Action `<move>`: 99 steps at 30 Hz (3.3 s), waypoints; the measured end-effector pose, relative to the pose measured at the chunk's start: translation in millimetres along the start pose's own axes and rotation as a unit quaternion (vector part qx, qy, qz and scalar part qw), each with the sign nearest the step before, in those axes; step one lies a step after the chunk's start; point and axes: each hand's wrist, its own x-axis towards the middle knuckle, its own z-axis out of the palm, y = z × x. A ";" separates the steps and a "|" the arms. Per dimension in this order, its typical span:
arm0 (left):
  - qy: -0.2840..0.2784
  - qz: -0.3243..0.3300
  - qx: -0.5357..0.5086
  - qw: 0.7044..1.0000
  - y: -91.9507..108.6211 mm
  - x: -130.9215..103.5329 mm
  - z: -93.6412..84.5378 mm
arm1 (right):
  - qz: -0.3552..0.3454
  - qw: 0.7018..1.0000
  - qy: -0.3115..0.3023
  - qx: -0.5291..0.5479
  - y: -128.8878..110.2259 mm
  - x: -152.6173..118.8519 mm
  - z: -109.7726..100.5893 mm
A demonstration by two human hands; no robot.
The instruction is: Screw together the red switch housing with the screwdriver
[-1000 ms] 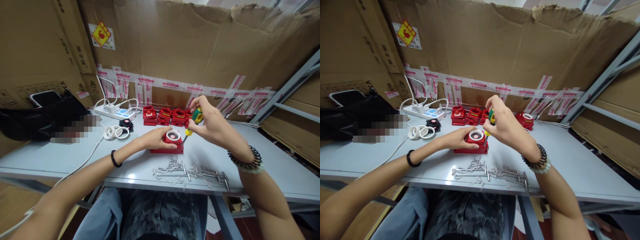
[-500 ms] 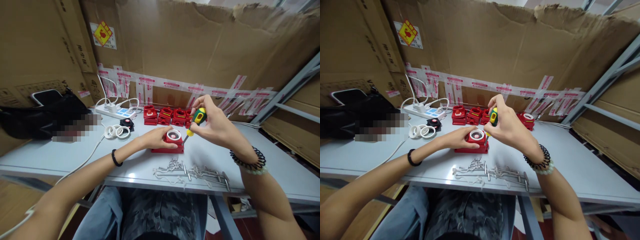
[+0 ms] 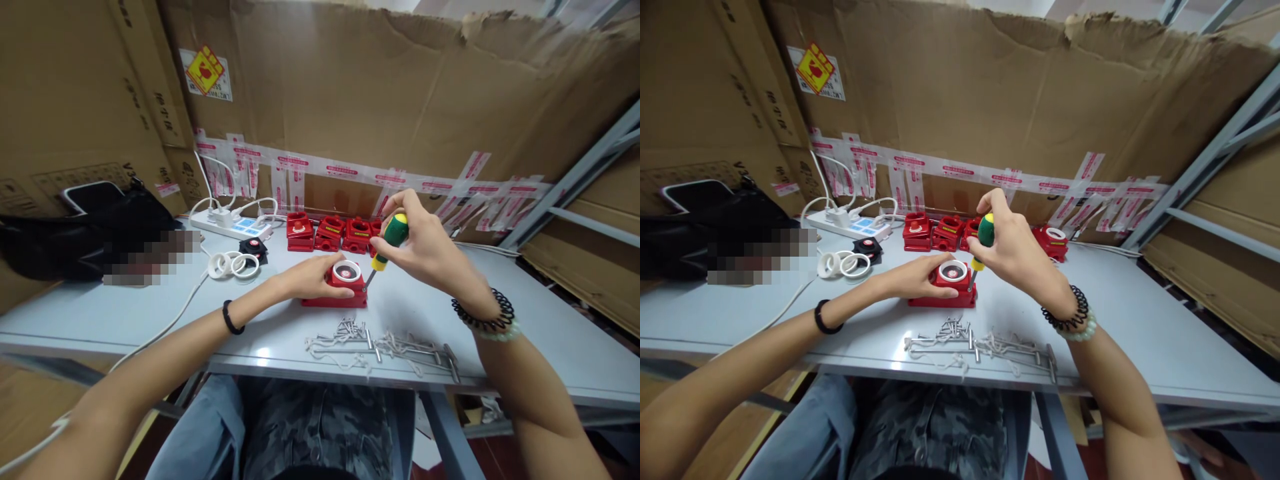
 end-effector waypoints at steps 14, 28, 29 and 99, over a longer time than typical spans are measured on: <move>-0.006 0.008 -0.009 1.000 -0.1 0.1 -1.0 | -0.015 0.990 0.112 0.084 -9.3 -0.2 -10.3; 0.072 0.077 0.105 0.989 6.3 -10.0 -7.1 | 0.012 0.986 -0.053 0.157 -22.4 -11.4 15.3; 0.085 0.112 0.113 0.984 10.6 -12.4 -8.7 | 0.011 0.986 -0.052 0.159 -22.6 -11.6 15.2; -0.059 0.080 0.018 0.995 -17.8 -9.8 -11.6 | 0.042 0.984 0.033 -0.170 13.6 14.4 9.7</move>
